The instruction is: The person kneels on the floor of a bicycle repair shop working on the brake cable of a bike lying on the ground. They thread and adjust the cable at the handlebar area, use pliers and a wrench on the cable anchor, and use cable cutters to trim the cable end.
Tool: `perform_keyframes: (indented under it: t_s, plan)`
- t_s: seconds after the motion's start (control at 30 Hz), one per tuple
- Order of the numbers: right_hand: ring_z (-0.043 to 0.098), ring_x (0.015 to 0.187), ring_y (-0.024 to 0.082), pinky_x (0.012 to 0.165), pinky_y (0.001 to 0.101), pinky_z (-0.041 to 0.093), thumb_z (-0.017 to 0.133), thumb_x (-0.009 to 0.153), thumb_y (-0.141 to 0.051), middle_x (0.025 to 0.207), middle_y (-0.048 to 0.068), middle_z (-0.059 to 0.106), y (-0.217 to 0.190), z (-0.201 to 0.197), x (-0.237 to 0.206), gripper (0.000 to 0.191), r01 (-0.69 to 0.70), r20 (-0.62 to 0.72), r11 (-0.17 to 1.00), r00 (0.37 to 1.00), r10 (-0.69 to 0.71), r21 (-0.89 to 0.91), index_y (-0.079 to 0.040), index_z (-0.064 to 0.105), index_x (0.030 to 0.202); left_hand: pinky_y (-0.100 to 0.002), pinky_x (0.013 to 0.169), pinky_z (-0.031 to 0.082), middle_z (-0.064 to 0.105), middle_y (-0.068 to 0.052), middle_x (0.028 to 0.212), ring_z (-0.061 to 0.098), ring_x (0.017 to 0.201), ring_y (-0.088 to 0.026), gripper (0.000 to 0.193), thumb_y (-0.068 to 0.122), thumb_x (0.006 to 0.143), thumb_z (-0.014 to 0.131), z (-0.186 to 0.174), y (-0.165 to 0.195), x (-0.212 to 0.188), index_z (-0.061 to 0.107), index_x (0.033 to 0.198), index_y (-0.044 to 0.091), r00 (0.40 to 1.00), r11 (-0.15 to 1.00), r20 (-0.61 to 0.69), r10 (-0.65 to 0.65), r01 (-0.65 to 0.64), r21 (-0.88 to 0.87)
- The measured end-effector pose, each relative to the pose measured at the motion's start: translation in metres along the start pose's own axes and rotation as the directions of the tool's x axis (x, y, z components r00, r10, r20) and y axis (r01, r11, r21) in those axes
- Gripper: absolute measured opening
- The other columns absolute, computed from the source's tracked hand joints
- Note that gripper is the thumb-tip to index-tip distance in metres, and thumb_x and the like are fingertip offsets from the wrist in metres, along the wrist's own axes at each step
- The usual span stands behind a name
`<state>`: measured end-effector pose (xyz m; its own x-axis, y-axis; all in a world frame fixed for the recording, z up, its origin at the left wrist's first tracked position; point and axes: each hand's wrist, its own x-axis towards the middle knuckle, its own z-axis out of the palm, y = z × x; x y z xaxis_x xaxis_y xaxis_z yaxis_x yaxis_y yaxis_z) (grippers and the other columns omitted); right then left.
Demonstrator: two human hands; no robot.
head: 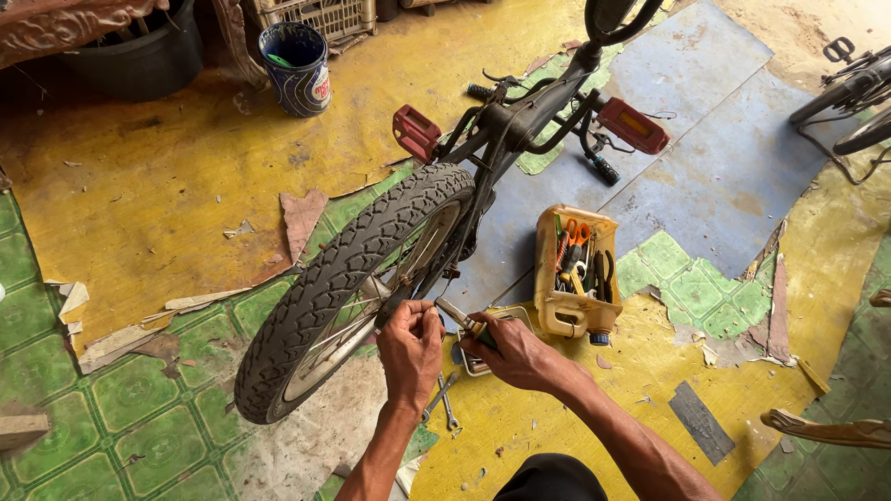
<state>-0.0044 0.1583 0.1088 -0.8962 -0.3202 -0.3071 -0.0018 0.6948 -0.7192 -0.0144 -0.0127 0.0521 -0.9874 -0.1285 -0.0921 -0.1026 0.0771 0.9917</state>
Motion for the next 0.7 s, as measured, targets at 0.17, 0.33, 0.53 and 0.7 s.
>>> perform_keyframes:
  t_s: [0.17,0.33,0.53,0.7]
  plan:
    - [0.060,0.048,0.025,0.050,0.0427,0.049,0.059,0.101,-0.023,0.059,0.014,0.067,0.000,0.004,-0.004,0.024,-0.021,-0.037,0.995,0.999,0.018,-0.093,0.000,0.060,0.106,-0.028,0.046,0.047,0.064,-0.004,0.061,0.058,0.051,-0.009,0.012,0.009,0.096,0.060,0.000,-0.001,0.004,0.066,0.091,0.000,0.995,0.979,0.047,0.091,-0.098,0.179]
    - [0.060,0.052,0.030,0.051,0.0466,0.049,0.062,0.100,-0.019,0.063,0.017,0.066,0.003,0.009,-0.006,0.023,-0.026,-0.138,0.961,0.990,-0.013,-0.275,0.003,0.056,0.103,-0.027,0.042,0.043,0.056,-0.001,0.058,0.054,0.047,-0.009,0.013,0.007,0.093,0.061,0.002,-0.003,0.012,0.062,0.082,-0.001,0.980,0.928,0.141,0.139,-0.179,0.328]
    - [0.069,0.062,0.029,0.057,0.0426,0.055,0.059,0.096,-0.012,0.077,0.018,0.072,0.011,-0.002,-0.009,0.027,0.152,-0.075,0.987,0.985,-0.156,-0.050,0.003,0.057,0.119,-0.028,0.047,0.043,0.058,-0.002,0.058,0.053,0.050,-0.011,0.014,0.011,0.095,0.060,-0.001,0.004,0.012,0.065,0.093,-0.002,0.993,0.975,0.075,0.096,-0.109,0.193]
    - [0.073,0.070,0.029,0.063,0.0406,0.058,0.060,0.098,-0.017,0.086,0.016,0.073,0.023,0.006,0.002,0.039,0.099,-0.156,0.994,0.982,-0.106,-0.050,0.001,0.054,0.132,-0.027,0.046,0.044,0.060,0.000,0.061,0.052,0.051,-0.008,0.016,0.015,0.093,0.064,-0.005,0.011,0.011,0.066,0.100,0.000,0.996,0.999,0.080,-0.029,0.031,-0.028]
